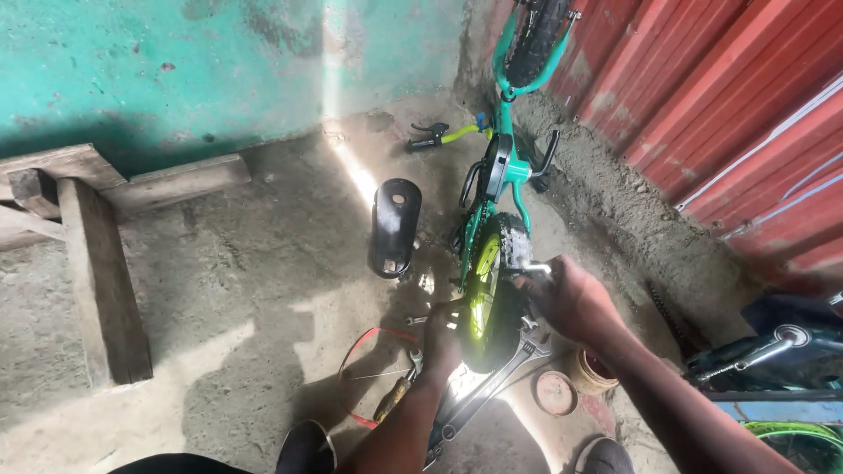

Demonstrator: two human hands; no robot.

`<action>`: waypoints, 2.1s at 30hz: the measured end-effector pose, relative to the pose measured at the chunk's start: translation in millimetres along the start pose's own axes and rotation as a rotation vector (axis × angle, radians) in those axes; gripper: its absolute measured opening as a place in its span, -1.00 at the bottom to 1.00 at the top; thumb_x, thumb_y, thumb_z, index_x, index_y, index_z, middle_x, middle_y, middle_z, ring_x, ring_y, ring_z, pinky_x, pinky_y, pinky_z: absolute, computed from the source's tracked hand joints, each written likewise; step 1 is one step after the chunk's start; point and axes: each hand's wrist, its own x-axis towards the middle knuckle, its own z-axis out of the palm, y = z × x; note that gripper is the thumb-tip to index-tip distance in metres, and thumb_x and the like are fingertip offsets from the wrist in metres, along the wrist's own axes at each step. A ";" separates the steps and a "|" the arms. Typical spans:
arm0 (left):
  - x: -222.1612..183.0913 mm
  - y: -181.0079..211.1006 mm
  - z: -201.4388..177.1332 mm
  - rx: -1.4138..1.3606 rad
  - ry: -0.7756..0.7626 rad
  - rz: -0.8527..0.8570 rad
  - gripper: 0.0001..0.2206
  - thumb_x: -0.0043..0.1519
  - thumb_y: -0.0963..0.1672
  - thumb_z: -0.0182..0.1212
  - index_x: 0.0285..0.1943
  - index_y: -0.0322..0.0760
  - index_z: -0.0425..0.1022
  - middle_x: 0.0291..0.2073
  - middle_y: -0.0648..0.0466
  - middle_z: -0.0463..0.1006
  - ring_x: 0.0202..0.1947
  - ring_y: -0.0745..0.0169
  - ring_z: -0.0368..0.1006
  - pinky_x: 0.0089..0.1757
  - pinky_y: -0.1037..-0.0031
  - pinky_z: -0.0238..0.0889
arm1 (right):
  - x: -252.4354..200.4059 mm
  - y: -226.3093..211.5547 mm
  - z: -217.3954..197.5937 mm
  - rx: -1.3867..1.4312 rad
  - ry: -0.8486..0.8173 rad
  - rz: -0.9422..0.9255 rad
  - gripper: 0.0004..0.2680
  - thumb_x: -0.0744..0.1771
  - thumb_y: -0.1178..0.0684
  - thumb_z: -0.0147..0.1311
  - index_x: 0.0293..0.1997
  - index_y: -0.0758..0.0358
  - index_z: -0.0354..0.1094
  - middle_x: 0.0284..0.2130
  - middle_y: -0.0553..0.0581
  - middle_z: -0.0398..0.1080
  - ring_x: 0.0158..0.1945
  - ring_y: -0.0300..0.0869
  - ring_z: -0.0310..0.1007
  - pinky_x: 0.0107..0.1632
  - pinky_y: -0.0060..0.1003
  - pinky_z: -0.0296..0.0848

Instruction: The person is installing and securing a chain guard on a small green bicycle, using their hands to align it and a wrench to tighten the fasteners.

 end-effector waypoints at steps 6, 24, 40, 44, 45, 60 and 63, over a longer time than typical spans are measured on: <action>-7.3 -1.0 9.1 0.412 0.011 0.301 -0.83 0.30 -0.15 0.08 -0.34 -0.05 0.53 -0.44 0.22 0.30 -0.38 0.40 0.28 -0.35 0.66 0.19 | 11.7 3.2 17.0 0.048 -0.238 0.205 -0.61 0.30 -0.39 0.15 -0.11 0.16 0.35 -0.36 0.27 0.54 -0.18 0.20 0.63 -0.09 0.04 0.58; 126.7 95.6 71.3 0.521 0.340 0.771 -0.78 0.26 -0.18 0.01 -0.02 -0.28 0.54 -0.14 -0.07 0.62 -0.16 -0.04 0.52 -0.09 0.20 0.34 | 33.6 51.5 57.9 -0.744 -0.307 -0.637 -0.86 0.44 -0.05 -0.12 -0.12 0.02 0.39 -0.55 -0.15 0.42 -0.66 -0.38 0.30 -0.56 -0.39 0.39; 183.7 179.3 141.0 0.212 -0.114 0.145 -0.79 0.19 -0.17 0.04 -0.13 -0.42 0.56 -0.39 0.01 0.53 -0.42 0.30 0.32 -0.36 0.44 0.24 | 24.0 -9.5 5.8 -0.245 -0.451 0.195 -0.75 0.29 -0.25 0.15 -0.15 0.03 0.33 -0.39 0.03 0.54 -0.36 -0.11 0.59 -0.25 -0.16 0.58; 201.1 198.7 142.6 -0.012 -0.423 0.232 -0.76 0.21 -0.27 0.00 -0.03 -0.53 0.55 -0.41 0.00 0.51 -0.50 0.37 0.30 -0.44 0.56 0.21 | 17.6 -18.8 18.8 -0.106 -0.395 0.347 -0.49 0.26 -0.34 0.25 0.00 0.26 0.05 -0.21 0.27 0.54 -0.15 0.06 0.64 -0.11 -0.05 0.61; 212.6 192.0 140.7 -0.013 -0.423 0.233 -0.76 0.21 -0.27 0.00 -0.03 -0.53 0.55 -0.41 0.00 0.51 -0.50 0.37 0.30 -0.44 0.56 0.21 | 18.1 -18.1 18.2 -0.106 -0.394 0.346 -0.49 0.26 -0.34 0.25 0.00 0.26 0.05 -0.21 0.27 0.54 -0.15 0.06 0.64 -0.11 -0.05 0.61; 238.6 166.2 117.4 0.282 -0.569 0.738 -0.63 0.11 -0.36 0.15 0.14 -0.54 0.54 -0.06 -0.03 0.45 -0.38 0.39 0.39 -0.34 0.59 0.39 | 27.7 -17.0 12.2 -0.007 -0.444 0.298 -0.70 0.29 -0.07 0.18 -0.17 0.24 0.06 -0.29 0.13 0.57 -0.22 -0.08 0.67 -0.16 -0.20 0.70; 236.0 167.0 114.4 0.335 -0.530 0.775 -0.59 0.09 -0.36 0.15 0.17 -0.48 0.55 -0.16 0.00 0.50 -0.42 0.43 0.36 -0.35 0.62 0.32 | 28.3 -13.7 15.0 -0.009 -0.403 0.262 -0.67 0.27 -0.08 0.22 -0.18 0.25 0.06 -0.32 0.12 0.57 -0.25 -0.07 0.65 -0.17 -0.18 0.64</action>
